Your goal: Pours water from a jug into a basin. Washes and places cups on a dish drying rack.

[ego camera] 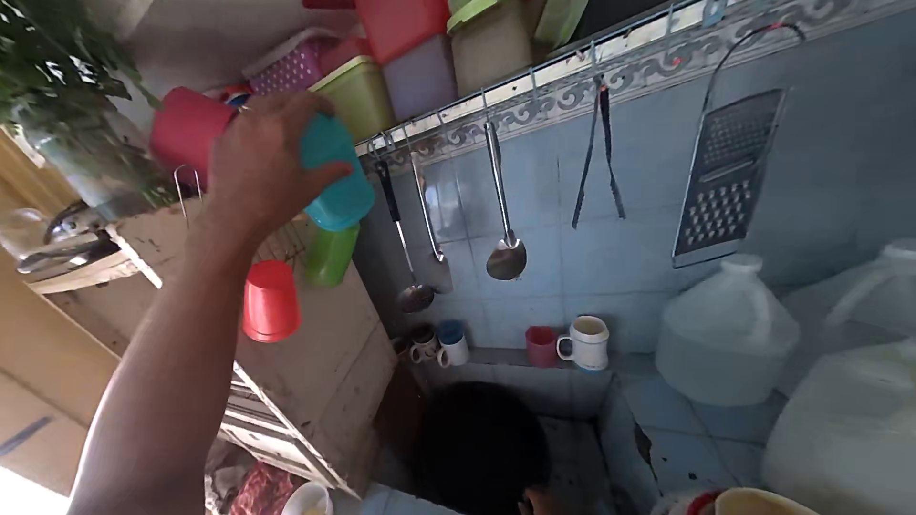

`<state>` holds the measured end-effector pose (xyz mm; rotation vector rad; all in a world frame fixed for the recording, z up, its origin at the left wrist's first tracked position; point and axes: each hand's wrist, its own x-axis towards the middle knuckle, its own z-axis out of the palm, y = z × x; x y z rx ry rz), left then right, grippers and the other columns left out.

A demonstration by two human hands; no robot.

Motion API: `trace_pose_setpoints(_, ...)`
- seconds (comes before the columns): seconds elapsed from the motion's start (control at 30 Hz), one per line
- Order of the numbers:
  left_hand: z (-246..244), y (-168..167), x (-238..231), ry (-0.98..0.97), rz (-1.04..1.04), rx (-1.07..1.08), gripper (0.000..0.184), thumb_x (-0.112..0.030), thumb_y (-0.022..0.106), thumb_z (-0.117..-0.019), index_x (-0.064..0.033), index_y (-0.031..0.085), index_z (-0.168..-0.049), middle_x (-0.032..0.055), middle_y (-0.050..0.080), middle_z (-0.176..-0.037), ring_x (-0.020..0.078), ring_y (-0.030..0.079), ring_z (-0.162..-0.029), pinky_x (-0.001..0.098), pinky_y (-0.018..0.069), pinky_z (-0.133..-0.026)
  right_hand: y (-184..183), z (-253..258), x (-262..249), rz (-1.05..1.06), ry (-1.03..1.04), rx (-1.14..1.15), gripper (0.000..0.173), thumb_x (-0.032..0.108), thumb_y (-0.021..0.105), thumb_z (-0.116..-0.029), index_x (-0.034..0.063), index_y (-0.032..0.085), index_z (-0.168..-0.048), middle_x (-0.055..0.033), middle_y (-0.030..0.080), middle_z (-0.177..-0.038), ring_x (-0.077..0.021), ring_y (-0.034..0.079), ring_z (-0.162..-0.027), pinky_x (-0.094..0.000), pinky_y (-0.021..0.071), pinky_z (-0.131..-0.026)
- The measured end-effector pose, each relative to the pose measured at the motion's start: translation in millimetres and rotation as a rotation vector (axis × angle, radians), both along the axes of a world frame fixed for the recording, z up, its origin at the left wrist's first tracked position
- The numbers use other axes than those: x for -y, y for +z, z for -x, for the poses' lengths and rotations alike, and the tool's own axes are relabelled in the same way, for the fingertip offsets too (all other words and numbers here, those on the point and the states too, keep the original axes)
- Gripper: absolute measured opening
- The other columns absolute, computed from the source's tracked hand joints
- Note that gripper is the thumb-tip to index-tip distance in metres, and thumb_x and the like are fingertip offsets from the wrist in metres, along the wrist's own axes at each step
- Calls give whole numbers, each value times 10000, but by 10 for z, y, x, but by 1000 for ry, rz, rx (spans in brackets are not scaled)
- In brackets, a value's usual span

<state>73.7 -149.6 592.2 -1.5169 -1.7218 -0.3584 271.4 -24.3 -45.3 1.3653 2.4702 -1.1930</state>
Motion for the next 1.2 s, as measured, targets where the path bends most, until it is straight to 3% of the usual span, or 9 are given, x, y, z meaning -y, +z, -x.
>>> trace_pose_setpoints(0.07, -5, 72, 151, 16, 54, -25, 527, -348, 740, -936, -88, 595, -1371, 271, 611, -1306, 506, 578, -1211, 736, 427, -945, 45, 4, 6, 19, -12, 8, 421, 293, 519, -1066, -11, 638, -1332, -243, 597, -1403, -372, 549, -1346, -533, 413, -1142)
trace_pose_setpoints(0.23, 283, -21, 189, 181, 178, -38, 524, -302, 785, -914, -84, 609, -1356, 307, 597, -1308, 556, 555, -1223, 785, 427, -895, -48, 21, -26, -8, -15, 12, 412, 298, 536, -1055, -16, 660, -1293, -228, 607, -1391, -364, 556, -1337, -519, 422, -1136)
trace_pose_setpoints(0.3, 453, -95, 143, 224, 199, -6, 515, -354, 748, -941, -88, 609, -1360, 300, 606, -1285, 542, 560, -1223, 764, 444, -903, -71, 26, -28, -23, -15, 1, 396, 284, 550, -1048, -21, 676, -1267, -236, 618, -1370, -372, 564, -1323, -524, 425, -1132)
trace_pose_setpoints(0.53, 650, -186, 48, 196, 90, 55, 479, -366, 640, -1014, -73, 580, -1389, 335, 569, -1314, 575, 518, -1251, 762, 430, -904, 68, 7, 13, -2, -30, 32, 413, 295, 529, -1062, -14, 654, -1306, -233, 592, -1408, -374, 539, -1352, -525, 415, -1140)
trace_pose_setpoints(0.73, 722, -276, -43, 295, 326, 56, 429, -273, 781, -916, -119, 677, -1302, 287, 606, -1292, 546, 508, -1274, 770, 443, -877, 54, -8, 9, -16, -25, 25, 405, 292, 538, -1057, -16, 665, -1288, -232, 607, -1383, -366, 565, -1320, -513, 432, -1126)
trace_pose_setpoints(0.83, 704, -328, -60, 319, 377, 68, 419, -300, 787, -913, -153, 693, -1295, 245, 615, -1313, 512, 550, -1244, 752, 465, -860, 70, -5, 2, 1, -24, 27, 405, 287, 537, -1059, -21, 661, -1292, -236, 593, -1401, -369, 556, -1330, -516, 424, -1132)
trace_pose_setpoints(1.03, 237, -518, 102, -13, 140, -113, 392, -321, 672, -985, -49, 673, -1267, 262, 628, -1275, 523, 541, -1240, 710, 463, -903, 79, -3, -2, 9, -41, 20, 406, 298, 557, -1048, -2, 665, -1300, -234, 592, -1402, -369, 551, -1337, -517, 428, -1132)
trace_pose_setpoints(1.13, -84, -1003, 65, -242, 108, -123, 398, -366, 620, -997, -79, 685, -1266, 179, 653, -1271, 395, 611, -1186, 571, 523, -930, 98, 11, -8, 30, -43, 51, 416, 318, 539, -1055, 18, 652, -1321, -210, 579, -1431, -353, 535, -1358, -511, 419, -1142)
trace_pose_setpoints(1.2, -231, -1558, -111, -388, 169, -73, 357, -383, 642, -960, -124, 732, -1188, 121, 703, -1180, 313, 678, -1094, 495, 586, -834, 80, 5, -13, 31, -48, 55, 418, 321, 532, -1057, 24, 649, -1327, -201, 570, -1446, -345, 527, -1368, -506, 418, -1145)
